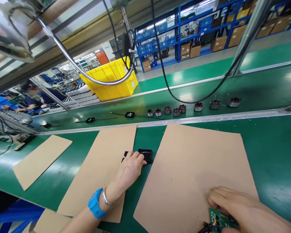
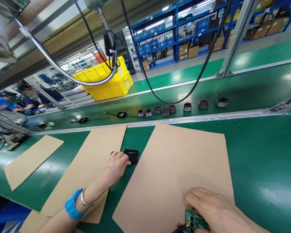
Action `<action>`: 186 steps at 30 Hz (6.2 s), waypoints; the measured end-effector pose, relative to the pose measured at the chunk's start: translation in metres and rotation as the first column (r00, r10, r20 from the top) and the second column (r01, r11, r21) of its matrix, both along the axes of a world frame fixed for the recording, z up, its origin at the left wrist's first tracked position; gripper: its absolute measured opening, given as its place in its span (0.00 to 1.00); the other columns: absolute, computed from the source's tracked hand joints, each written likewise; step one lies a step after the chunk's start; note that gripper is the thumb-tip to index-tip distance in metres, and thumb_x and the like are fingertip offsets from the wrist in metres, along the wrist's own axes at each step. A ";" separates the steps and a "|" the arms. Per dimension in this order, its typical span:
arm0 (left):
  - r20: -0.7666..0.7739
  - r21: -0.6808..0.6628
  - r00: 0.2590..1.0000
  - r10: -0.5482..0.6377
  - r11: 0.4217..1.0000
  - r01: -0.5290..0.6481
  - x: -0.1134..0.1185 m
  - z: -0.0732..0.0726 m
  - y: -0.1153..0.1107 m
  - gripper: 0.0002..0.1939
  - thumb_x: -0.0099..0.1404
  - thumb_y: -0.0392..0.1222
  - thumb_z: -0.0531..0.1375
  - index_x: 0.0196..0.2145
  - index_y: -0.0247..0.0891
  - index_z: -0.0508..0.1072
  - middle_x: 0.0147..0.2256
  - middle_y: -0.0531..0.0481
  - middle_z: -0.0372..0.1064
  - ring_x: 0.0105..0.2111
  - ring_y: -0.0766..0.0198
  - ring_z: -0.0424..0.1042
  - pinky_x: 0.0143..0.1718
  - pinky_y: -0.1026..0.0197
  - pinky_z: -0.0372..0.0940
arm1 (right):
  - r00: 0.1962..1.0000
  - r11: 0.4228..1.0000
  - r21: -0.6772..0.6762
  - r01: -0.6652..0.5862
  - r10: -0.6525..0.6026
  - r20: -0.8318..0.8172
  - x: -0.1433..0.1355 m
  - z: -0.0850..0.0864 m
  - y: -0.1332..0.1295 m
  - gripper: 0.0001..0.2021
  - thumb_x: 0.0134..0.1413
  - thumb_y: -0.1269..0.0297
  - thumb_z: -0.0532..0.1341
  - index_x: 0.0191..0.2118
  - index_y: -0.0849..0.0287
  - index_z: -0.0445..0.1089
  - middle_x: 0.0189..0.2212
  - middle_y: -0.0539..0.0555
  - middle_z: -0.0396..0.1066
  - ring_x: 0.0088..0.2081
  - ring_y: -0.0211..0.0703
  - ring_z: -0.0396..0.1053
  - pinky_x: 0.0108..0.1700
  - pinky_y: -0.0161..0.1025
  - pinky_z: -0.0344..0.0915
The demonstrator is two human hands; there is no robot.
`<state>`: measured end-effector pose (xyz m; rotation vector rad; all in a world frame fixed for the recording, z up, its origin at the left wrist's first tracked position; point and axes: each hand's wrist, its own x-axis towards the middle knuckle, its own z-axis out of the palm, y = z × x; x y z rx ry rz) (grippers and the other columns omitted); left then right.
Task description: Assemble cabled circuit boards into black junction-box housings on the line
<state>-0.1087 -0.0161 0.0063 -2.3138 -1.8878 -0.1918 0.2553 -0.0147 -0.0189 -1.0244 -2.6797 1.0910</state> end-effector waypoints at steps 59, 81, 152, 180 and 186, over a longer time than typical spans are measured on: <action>0.601 -0.528 0.799 0.033 0.766 0.365 0.078 0.027 -0.025 0.20 0.61 0.45 0.64 0.49 0.39 0.67 0.39 0.48 0.74 0.38 0.56 0.74 0.38 0.58 0.67 | 0.992 0.929 0.352 -0.110 0.079 0.102 -0.053 0.055 0.019 0.05 0.55 0.68 0.64 0.38 0.53 0.69 0.29 0.46 0.68 0.29 0.38 0.65 0.26 0.36 0.49; 0.453 -0.498 0.885 -0.108 0.792 0.351 0.083 0.006 -0.024 0.24 0.63 0.39 0.61 0.55 0.42 0.61 0.44 0.48 0.72 0.37 0.55 0.74 0.36 0.52 0.70 | 0.957 0.878 0.413 -0.241 0.144 0.253 -0.077 0.039 0.030 0.07 0.54 0.74 0.59 0.37 0.56 0.70 0.33 0.54 0.65 0.24 0.39 0.59 0.23 0.37 0.43; 0.078 -0.161 0.680 -0.729 0.664 0.730 0.089 -0.005 -0.027 0.21 0.69 0.27 0.50 0.58 0.28 0.65 0.57 0.41 0.65 0.52 0.55 0.67 0.55 0.54 0.66 | 0.990 0.959 0.266 0.100 -0.068 -0.126 -0.019 0.024 0.019 0.12 0.62 0.75 0.50 0.43 0.59 0.70 0.34 0.56 0.69 0.36 0.43 0.67 0.37 0.38 0.65; 0.209 -0.184 0.724 -0.657 0.701 0.689 0.092 -0.009 -0.032 0.15 0.68 0.28 0.51 0.50 0.30 0.69 0.51 0.40 0.68 0.51 0.55 0.67 0.54 0.52 0.65 | 0.998 0.967 0.246 -0.069 0.064 0.030 -0.033 0.027 0.022 0.14 0.56 0.83 0.47 0.30 0.60 0.63 0.29 0.53 0.62 0.32 0.43 0.58 0.32 0.39 0.55; 0.288 -0.154 0.718 -0.633 0.710 0.687 0.093 -0.007 -0.030 0.14 0.67 0.29 0.53 0.49 0.32 0.69 0.48 0.41 0.70 0.51 0.57 0.68 0.54 0.55 0.65 | 0.997 0.979 0.193 -0.060 0.069 -0.043 -0.030 0.028 0.022 0.13 0.59 0.80 0.45 0.33 0.60 0.64 0.30 0.55 0.64 0.32 0.43 0.59 0.33 0.40 0.56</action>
